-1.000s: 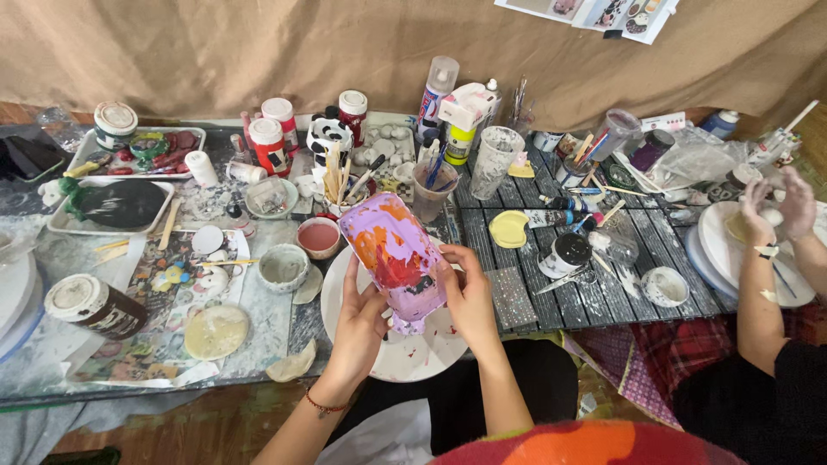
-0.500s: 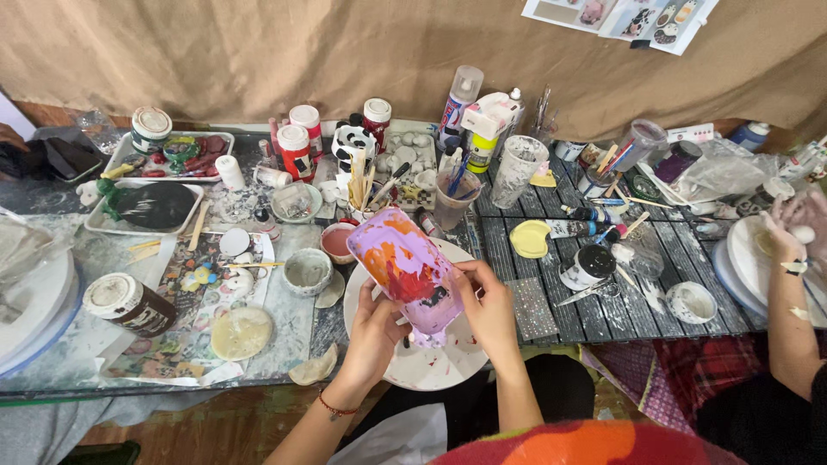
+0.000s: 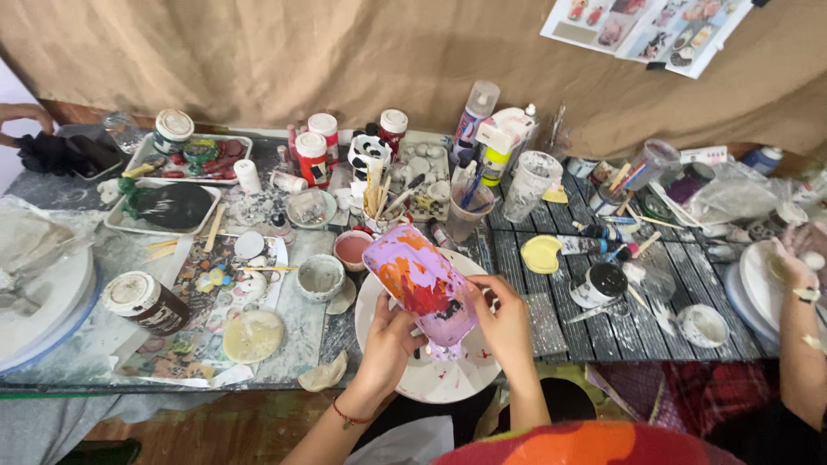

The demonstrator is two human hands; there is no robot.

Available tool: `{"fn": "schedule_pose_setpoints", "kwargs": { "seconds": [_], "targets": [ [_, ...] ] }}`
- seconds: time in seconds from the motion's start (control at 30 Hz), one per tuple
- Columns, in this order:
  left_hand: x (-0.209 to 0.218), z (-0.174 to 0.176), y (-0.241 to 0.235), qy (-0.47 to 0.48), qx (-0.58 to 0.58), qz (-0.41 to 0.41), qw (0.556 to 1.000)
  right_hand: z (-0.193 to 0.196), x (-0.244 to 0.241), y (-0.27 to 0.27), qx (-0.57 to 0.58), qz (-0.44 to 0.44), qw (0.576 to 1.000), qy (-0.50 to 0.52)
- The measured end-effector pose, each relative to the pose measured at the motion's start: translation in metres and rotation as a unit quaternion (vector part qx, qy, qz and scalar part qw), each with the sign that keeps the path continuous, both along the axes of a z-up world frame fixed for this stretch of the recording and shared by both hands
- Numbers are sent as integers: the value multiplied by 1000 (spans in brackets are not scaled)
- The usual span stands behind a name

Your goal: The person scrapes dried paint from a purple plastic tray using their fingers and a small tool. They repeatedly lift and scrape the paint residue, occasionally dipping the tool into a water container to assist in removal.

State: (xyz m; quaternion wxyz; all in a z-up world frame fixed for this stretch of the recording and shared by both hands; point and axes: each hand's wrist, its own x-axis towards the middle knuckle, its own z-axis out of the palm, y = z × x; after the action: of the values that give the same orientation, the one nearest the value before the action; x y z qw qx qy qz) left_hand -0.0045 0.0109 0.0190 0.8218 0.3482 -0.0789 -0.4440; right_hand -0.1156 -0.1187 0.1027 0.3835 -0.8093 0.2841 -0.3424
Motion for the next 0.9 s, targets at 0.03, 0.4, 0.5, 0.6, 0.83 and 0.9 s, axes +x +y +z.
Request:
{"fn": "schedule_pose_setpoints", "kwargs": {
  "seconds": [0.03, 0.4, 0.5, 0.6, 0.83, 0.9],
  "targets": [
    [2, 0, -2, -10, -22, 5, 1000, -1, 2, -3, -34, -2, 999, -5],
    [3, -15, -25, -10, 6, 30, 999, -8, 17, -47, 13, 30, 997, 65],
    [9, -16, -36, 19, 74, 30, 997, -3, 30, -81, 10, 84, 988, 129],
    [22, -10, -52, 8, 30, -16, 999, 21, 44, -123, -42, 188, 939, 286],
    [57, 21, -101, -8, 51, -36, 998, 62, 81, -174, -194, 202, 865, 416],
    [63, 20, -100, -48, 44, -42, 997, 57, 81, -171, -208, 187, 892, 355]
  ]
}}
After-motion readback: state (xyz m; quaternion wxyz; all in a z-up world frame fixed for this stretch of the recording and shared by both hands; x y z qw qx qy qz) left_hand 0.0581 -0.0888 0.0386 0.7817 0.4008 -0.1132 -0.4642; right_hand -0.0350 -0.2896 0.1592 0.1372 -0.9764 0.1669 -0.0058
